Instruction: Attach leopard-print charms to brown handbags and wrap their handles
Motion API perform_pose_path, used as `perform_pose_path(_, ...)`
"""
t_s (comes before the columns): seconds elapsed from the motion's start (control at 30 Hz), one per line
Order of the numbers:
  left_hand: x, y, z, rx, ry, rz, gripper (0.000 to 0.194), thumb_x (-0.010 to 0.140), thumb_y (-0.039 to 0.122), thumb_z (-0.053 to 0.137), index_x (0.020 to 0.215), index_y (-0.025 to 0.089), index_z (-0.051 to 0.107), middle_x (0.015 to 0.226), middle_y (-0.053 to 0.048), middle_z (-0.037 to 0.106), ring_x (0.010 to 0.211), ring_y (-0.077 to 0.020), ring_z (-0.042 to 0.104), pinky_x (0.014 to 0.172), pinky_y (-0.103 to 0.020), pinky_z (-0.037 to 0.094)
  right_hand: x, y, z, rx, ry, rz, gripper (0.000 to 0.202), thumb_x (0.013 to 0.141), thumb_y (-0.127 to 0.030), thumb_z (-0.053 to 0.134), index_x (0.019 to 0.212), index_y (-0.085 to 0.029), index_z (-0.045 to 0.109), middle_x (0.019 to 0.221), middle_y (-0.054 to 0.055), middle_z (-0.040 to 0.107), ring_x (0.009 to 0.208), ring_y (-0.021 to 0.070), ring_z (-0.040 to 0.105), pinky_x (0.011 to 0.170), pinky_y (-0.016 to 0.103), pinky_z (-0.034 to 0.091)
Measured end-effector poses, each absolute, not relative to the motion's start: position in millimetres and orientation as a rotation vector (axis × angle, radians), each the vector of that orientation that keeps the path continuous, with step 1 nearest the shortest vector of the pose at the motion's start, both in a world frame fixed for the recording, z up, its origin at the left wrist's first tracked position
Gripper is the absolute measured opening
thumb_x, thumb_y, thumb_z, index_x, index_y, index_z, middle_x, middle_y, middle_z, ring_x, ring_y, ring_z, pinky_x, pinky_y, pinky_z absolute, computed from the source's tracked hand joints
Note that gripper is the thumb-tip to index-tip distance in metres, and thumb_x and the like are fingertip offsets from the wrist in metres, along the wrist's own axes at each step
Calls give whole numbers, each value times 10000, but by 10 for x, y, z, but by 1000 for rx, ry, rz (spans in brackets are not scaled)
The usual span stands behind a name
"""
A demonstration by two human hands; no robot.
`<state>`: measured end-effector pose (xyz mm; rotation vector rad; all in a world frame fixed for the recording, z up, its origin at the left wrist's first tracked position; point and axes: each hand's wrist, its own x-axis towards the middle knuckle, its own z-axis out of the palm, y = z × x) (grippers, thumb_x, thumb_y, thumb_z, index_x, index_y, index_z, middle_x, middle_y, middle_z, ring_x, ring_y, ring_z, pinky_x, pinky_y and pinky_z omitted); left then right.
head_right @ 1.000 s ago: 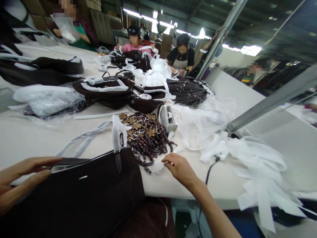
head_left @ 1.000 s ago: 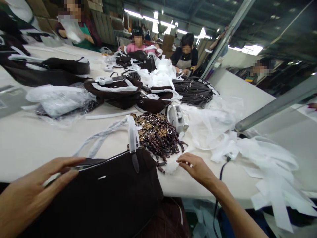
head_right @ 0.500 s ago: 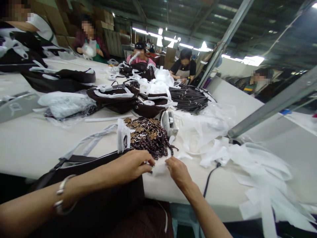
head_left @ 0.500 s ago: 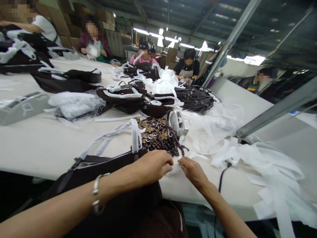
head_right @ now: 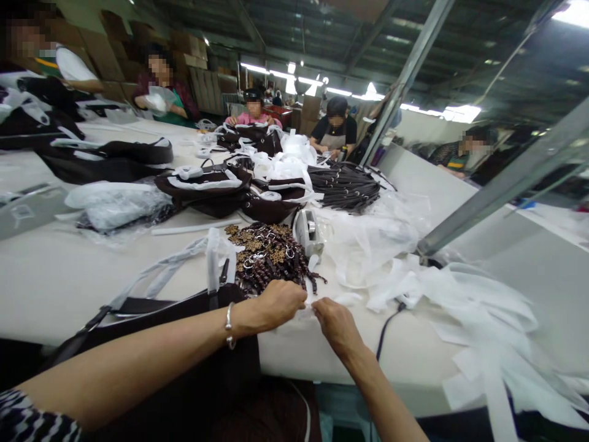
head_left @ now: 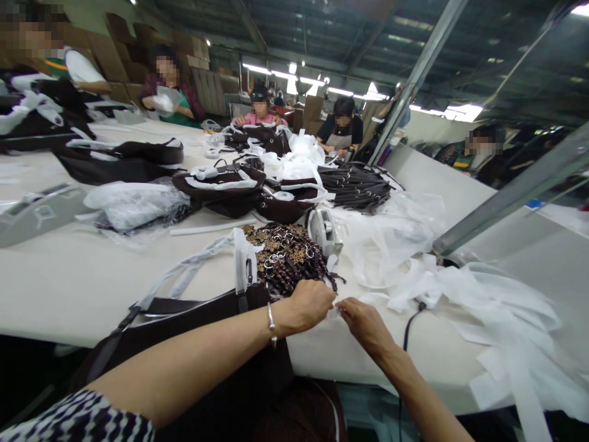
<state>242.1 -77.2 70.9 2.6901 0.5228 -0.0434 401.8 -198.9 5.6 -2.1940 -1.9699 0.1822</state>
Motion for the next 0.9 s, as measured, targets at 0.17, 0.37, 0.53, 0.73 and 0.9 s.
perform_pose_path(0.17,2153,-658,1091,2496,493,330,234,951,298,479,839,183,649,835,-64,719,778,-191,681,689,-279,525,4265,-2014,-111,-2384,-1918,194,270,881,-122,481,918,-214,732,913,71,718,834,206,686,744,281,484)
perform_pose_path(0.37,1434,-360,1634,1723,639,629,220,885,375,595,829,162,585,549,23,605,385,-84,506,365,-165,395,4494,-2033,-83,-2410,-1860,243,321,823,-110,506,1034,-198,731,1006,91,735,823,198,693,793,292,502)
perform_pose_path(0.53,581,-286,1594,1598,866,638,300,815,312,670,639,165,477,830,-50,725,394,-50,510,328,-145,389,4340,-1899,326,-2274,-1664,259,379,807,-194,540,1161,-186,675,1129,106,710,751,206,688,810,361,521)
perform_pose_path(0.73,-164,-567,1062,1204,1049,674,329,795,381,675,644,174,468,733,-27,711,335,-26,405,296,-128,294,3580,-1231,628,-1918,-1754,414,251,842,-289,581,1037,-220,723,1018,55,748,858,211,692,827,342,523)
perform_pose_path(0.9,-428,-773,857,1267,1247,744,323,765,343,689,607,146,486,1135,-91,707,341,4,442,340,-165,354,3122,-493,579,-1909,-1995,341,220,878,-251,571,1031,-216,725,1063,52,737,999,196,661,929,305,459)
